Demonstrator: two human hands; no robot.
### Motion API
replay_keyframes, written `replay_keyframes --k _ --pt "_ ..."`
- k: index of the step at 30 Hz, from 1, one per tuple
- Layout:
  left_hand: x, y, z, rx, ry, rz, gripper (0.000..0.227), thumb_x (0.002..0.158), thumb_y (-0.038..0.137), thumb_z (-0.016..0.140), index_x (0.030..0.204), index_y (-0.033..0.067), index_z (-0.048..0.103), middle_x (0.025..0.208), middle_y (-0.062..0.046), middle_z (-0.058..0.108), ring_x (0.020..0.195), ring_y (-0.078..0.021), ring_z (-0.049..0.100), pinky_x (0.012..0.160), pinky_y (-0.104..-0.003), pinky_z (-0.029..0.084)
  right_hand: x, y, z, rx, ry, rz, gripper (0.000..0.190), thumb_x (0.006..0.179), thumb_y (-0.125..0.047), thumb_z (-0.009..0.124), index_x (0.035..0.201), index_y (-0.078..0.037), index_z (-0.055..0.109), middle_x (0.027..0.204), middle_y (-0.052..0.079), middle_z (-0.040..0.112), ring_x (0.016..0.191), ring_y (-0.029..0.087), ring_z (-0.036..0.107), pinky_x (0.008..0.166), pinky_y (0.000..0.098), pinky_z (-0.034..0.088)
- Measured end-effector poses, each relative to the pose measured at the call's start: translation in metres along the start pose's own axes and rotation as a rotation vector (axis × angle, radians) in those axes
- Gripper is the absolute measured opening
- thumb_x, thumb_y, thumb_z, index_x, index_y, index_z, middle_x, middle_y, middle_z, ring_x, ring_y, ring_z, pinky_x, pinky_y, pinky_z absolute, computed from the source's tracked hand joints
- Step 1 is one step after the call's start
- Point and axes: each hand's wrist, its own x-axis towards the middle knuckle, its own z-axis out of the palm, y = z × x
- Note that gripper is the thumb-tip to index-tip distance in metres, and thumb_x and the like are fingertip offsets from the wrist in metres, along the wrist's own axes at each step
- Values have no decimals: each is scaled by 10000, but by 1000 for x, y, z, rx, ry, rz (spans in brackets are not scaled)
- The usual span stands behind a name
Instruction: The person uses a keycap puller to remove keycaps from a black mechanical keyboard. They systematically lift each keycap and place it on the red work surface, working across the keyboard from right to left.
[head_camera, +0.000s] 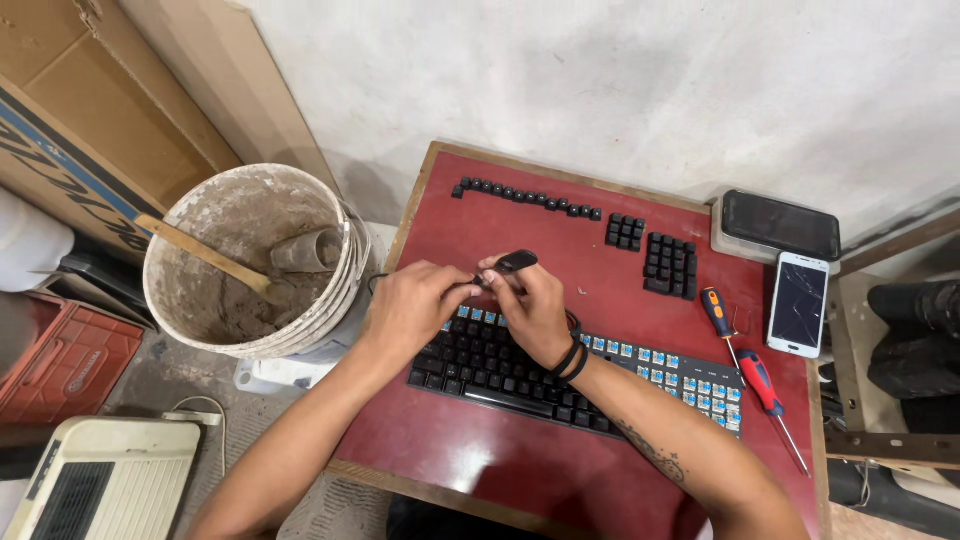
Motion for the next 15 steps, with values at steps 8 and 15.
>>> replay_keyframes --k 8,15 --pt "31 -25 10 28 -67 17 98 1070 397 912 1152 345 915 1043 74 909 1150 -221 853 891 -445 730 10 19 -4 139 201 287 182 1208 -17 715 1360 67 774 1251 213 898 1053 240 913 873 337 756" --pt "89 -84 68 296 -163 2 95 1077 408 874 1170 400 856 1078 109 858 1199 -189 812 888 -473 742 6 11 -2 153 192 291 178 1180 -17 764 1331 72 796 1226 235 913 1043 257 920 869 375 768"
